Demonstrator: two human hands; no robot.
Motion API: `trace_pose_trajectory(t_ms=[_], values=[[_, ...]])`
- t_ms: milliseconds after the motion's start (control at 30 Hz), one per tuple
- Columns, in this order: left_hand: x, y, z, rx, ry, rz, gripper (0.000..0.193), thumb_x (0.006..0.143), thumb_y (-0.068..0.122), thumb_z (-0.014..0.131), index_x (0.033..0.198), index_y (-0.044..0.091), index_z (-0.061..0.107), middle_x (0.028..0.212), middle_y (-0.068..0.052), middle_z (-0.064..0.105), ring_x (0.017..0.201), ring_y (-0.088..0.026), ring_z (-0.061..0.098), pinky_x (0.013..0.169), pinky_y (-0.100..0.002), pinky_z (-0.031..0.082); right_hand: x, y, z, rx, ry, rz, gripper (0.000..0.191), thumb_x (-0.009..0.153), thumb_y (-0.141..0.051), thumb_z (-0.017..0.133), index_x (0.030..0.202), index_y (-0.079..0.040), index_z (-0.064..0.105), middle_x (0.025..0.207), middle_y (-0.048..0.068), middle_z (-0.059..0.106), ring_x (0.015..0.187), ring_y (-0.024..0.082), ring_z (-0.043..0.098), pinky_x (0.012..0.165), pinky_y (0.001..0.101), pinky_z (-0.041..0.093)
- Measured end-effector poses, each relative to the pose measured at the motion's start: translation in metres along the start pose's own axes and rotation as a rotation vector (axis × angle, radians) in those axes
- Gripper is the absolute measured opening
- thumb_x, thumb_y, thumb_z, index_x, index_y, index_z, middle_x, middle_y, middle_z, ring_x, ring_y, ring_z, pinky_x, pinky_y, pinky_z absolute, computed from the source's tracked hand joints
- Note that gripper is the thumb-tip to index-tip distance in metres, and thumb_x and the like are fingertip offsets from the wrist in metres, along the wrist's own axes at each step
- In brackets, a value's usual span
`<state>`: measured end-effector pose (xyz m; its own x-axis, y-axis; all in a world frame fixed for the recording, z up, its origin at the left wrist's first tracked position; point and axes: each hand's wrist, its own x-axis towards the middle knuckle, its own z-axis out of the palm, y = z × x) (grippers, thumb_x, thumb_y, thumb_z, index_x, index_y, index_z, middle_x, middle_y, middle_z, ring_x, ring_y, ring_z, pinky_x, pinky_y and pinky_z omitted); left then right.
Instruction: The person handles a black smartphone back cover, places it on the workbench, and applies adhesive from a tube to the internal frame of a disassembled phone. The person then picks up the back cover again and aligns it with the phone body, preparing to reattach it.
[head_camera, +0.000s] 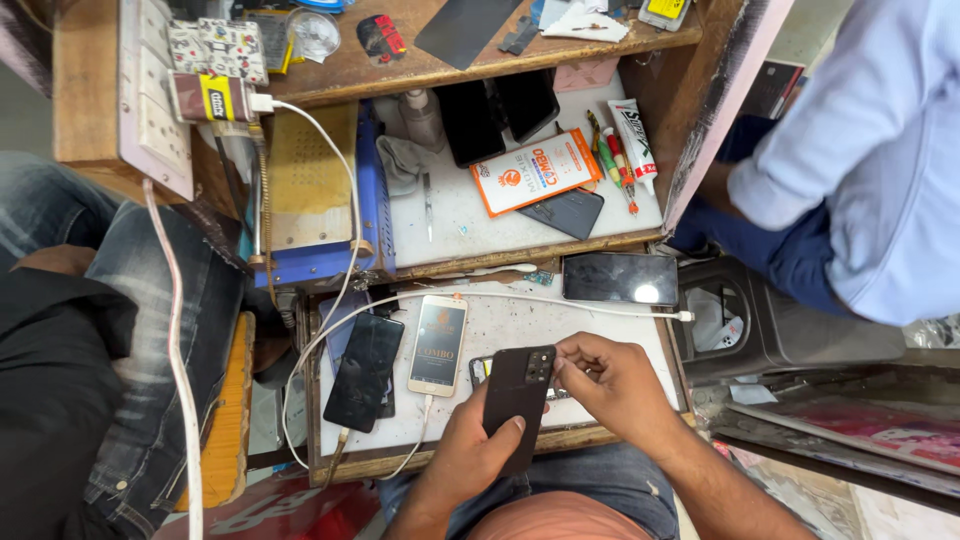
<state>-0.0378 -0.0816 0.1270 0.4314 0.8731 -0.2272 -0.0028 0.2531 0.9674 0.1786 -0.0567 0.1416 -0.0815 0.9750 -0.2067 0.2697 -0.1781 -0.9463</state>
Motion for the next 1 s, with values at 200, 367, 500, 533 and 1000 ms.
trace_pose_trajectory(t_ms=[200,367,500,533,1000], values=[[-0.005,0.014,0.001,0.254,0.074,-0.069,0.043,0.088,0.011,0.062,0.13,0.005,0.06,0.092,-0.016,0.077,0.084,-0.023,0.075,0.075,-0.035,0.058,-0.002,0.008,0.0,-0.079,0.035,0.018,0.014,0.09,-0.011,0.069,0.096,0.001,0.075,0.074,0.004,0.079,0.067,0.007,0.07,0.06,0.0235,0.056],[0.002,0.015,0.01,0.263,0.211,0.049,0.045,0.087,0.017,0.074,0.129,0.008,0.061,0.098,-0.015,0.079,0.091,-0.026,0.079,0.079,-0.036,0.06,-0.008,0.011,0.005,-0.135,0.068,0.017,0.015,0.084,-0.011,0.071,0.095,-0.001,0.076,0.07,0.004,0.079,0.064,0.007,0.071,0.058,0.0246,0.056],[0.009,0.009,0.02,0.375,0.327,0.103,0.041,0.084,0.018,0.078,0.122,0.01,0.065,0.097,-0.017,0.078,0.093,-0.031,0.079,0.076,-0.039,0.062,-0.011,0.011,0.012,-0.183,0.104,-0.022,0.013,0.083,-0.014,0.073,0.09,-0.003,0.076,0.065,0.006,0.077,0.06,0.009,0.071,0.056,0.0261,0.056],[0.009,0.007,0.022,0.403,0.342,0.095,0.039,0.083,0.018,0.078,0.12,0.011,0.066,0.094,-0.018,0.078,0.092,-0.033,0.079,0.075,-0.039,0.062,-0.012,0.01,0.012,-0.22,0.117,-0.023,0.013,0.082,-0.014,0.073,0.088,-0.003,0.075,0.065,0.006,0.077,0.058,0.01,0.071,0.055,0.0268,0.056],[0.015,-0.008,0.024,0.534,0.316,0.15,0.03,0.083,0.017,0.077,0.111,0.006,0.069,0.086,-0.02,0.075,0.086,-0.039,0.075,0.072,-0.045,0.06,-0.009,0.025,0.017,-0.432,0.234,-0.037,0.012,0.073,-0.019,0.075,0.078,-0.009,0.075,0.064,0.006,0.074,0.055,0.019,0.074,0.057,0.0322,0.058]])
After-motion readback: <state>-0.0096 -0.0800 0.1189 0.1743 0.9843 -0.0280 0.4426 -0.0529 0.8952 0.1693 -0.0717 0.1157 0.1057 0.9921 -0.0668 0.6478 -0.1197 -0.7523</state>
